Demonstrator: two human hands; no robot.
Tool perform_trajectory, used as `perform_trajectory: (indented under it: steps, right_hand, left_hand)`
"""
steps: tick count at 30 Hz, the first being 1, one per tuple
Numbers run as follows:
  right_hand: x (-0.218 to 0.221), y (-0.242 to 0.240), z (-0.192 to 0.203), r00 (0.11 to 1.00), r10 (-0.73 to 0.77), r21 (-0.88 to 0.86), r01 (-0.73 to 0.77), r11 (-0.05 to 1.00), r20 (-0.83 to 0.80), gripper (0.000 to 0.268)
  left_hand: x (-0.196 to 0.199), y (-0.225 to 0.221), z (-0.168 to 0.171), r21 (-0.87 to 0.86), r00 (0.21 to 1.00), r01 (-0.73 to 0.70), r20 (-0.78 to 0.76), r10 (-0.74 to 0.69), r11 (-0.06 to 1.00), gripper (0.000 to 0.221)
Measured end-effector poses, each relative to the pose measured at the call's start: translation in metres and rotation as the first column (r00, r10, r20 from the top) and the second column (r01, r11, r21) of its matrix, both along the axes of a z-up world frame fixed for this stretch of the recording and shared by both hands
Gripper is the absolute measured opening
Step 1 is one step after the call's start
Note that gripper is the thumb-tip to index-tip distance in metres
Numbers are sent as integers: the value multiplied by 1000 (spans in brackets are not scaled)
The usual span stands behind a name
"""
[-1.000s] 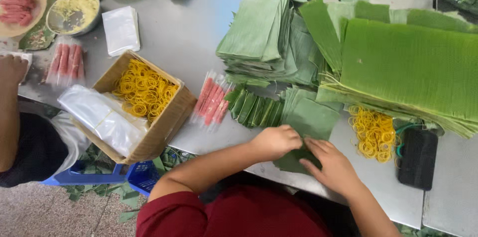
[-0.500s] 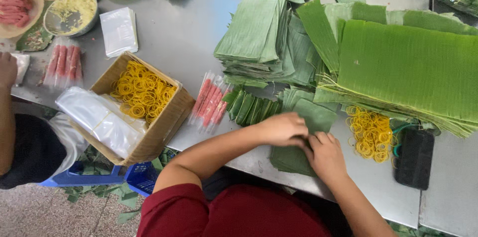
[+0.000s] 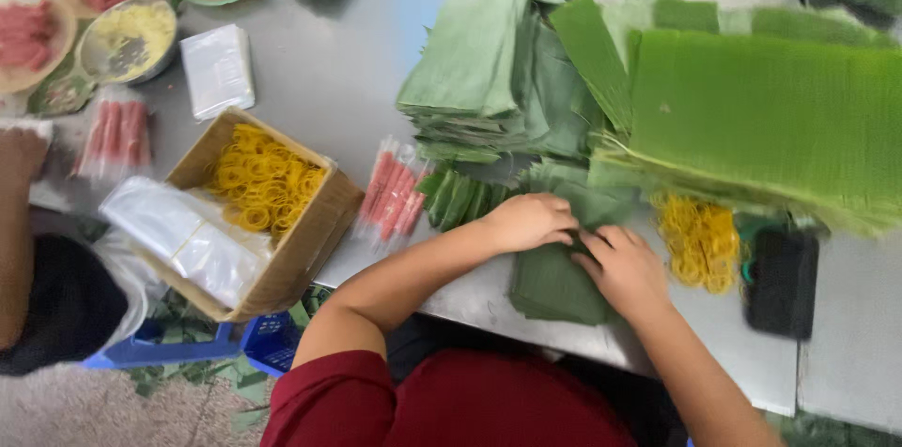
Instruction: The person wraps portions of meat in banana leaves by hand, folding the leaves into small rectangular bundles and securing each one with a rubber band.
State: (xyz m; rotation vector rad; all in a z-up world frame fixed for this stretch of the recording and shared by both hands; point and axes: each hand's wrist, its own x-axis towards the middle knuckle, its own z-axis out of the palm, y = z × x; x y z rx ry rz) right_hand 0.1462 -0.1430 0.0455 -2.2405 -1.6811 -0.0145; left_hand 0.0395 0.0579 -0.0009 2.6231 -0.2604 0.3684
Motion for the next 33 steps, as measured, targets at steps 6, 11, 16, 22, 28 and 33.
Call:
perform_trajectory:
  steps: [6,11,16,22,28,33]
  right_hand:
    - [6,-5,-9,999,10,-53,-7,999,44,32]
    - [12,-7,-21,998,10,79,-16,997,67,33]
    - [17,-14,-29,986,36,138,-59,989,163,37]
    - [6,7,-48,884,-112,75,88,993,453,44]
    - [36,18,-36,984,-171,26,170,985,56,37]
    - [24,-18,9,866,-104,153,203,967,-488,44]
  left_hand:
    - [1,-21,20,-158,994,-73,-95,59,985,32]
    - [7,-22,25,-71,982,-102,-169,89,992,28]
    - [16,-18,10,122,972,-117,-188,139,986,38]
    - [30,-16,1,239,984,-162,-32,175,957,66]
    - [42,-16,23,108,958,-224,-160,239,969,32]
    - [8,-39,64,-683,966,-224,-61,252,695,42]
